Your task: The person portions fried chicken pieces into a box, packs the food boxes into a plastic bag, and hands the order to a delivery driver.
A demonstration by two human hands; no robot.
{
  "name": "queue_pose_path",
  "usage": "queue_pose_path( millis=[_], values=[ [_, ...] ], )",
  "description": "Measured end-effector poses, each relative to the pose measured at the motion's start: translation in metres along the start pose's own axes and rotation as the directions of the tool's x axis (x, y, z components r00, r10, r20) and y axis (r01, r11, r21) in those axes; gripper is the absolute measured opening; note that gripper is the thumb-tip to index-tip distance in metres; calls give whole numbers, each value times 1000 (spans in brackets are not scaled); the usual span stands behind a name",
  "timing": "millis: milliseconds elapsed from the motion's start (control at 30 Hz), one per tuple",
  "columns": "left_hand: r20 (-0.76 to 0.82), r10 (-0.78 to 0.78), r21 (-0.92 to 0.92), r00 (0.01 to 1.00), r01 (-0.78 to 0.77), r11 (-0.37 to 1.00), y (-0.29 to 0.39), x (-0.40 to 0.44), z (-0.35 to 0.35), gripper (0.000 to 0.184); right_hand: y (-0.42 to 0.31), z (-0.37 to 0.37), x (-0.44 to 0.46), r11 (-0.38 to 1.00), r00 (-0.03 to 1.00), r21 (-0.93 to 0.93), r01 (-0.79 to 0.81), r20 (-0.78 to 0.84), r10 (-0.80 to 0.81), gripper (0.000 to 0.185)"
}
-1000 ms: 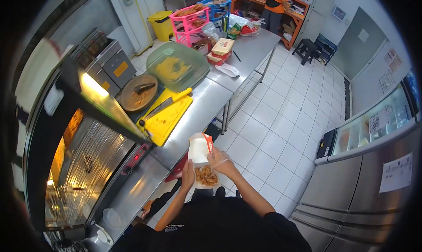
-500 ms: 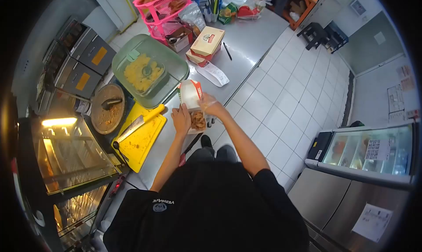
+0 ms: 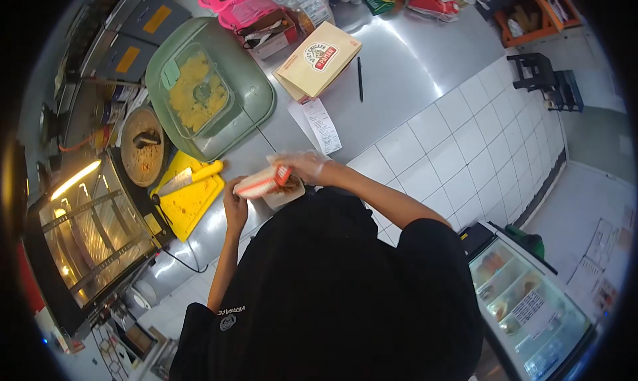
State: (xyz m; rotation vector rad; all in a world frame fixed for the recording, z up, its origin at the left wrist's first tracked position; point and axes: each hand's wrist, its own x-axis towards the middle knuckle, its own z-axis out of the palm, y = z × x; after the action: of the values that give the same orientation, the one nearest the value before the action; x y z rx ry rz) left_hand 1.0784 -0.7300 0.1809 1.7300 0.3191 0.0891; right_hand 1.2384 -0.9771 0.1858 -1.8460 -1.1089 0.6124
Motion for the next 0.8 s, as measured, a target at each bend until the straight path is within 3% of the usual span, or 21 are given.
queue_pose_path(
  millis=[67,133,167,233,300,333,367,400,433,467,533,567,600,667,800],
  values=[
    [59,55,185,997,-65,981,3,-18,10,41,26,7,-16,989,998,138,48,25,-52,51],
    [76,58,430,995,-86,899,8,-35,22,41,50,11,-34,951,952,-20,307,23,-307,67],
    [62,108,435,992,-124,892,-2,-40,27,39,55,13,-35,953,950,4,302,81,-301,78],
    [47,145,440,988,-151,885,-7,-45,35,37,62,13,-34,954,952,-49,294,108,-288,72],
    [69,-87,465,994,45,884,12,-42,46,25,55,9,-34,953,954,-109,283,132,-268,65],
    [65,-91,459,994,51,887,8,-45,45,25,51,6,-35,963,959,-77,257,146,-244,63],
    [79,-271,238,959,245,940,3,-43,43,23,49,0,-33,971,961,-52,234,160,-224,62],
    [136,-433,9,891,436,900,-2,-45,41,26,45,-1,-34,970,959,-53,237,170,-225,62],
    [138,-575,-171,807,591,788,4,-42,40,40,40,1,-36,995,981,12,95,171,-95,50],
    [134,-575,-178,807,590,787,18,-33,42,40,35,0,-35,996,983,74,-49,180,35,43],
    [107,-816,-214,568,815,539,43,-15,51,44,23,-2,-25,990,975,48,-132,185,121,47],
    [137,-828,74,543,828,555,50,-8,54,53,17,-3,-20,977,962,22,-214,178,207,53],
    [137,-826,69,546,827,558,39,-14,55,53,11,0,-20,977,962,17,-212,180,206,53],
    [179,-797,-289,577,805,518,14,-23,56,56,-2,6,-24,842,867,295,-451,-80,492,64],
    [221,-774,-359,594,787,502,5,-28,52,53,15,27,-25,709,772,353,-610,64,633,71]
  ],
)
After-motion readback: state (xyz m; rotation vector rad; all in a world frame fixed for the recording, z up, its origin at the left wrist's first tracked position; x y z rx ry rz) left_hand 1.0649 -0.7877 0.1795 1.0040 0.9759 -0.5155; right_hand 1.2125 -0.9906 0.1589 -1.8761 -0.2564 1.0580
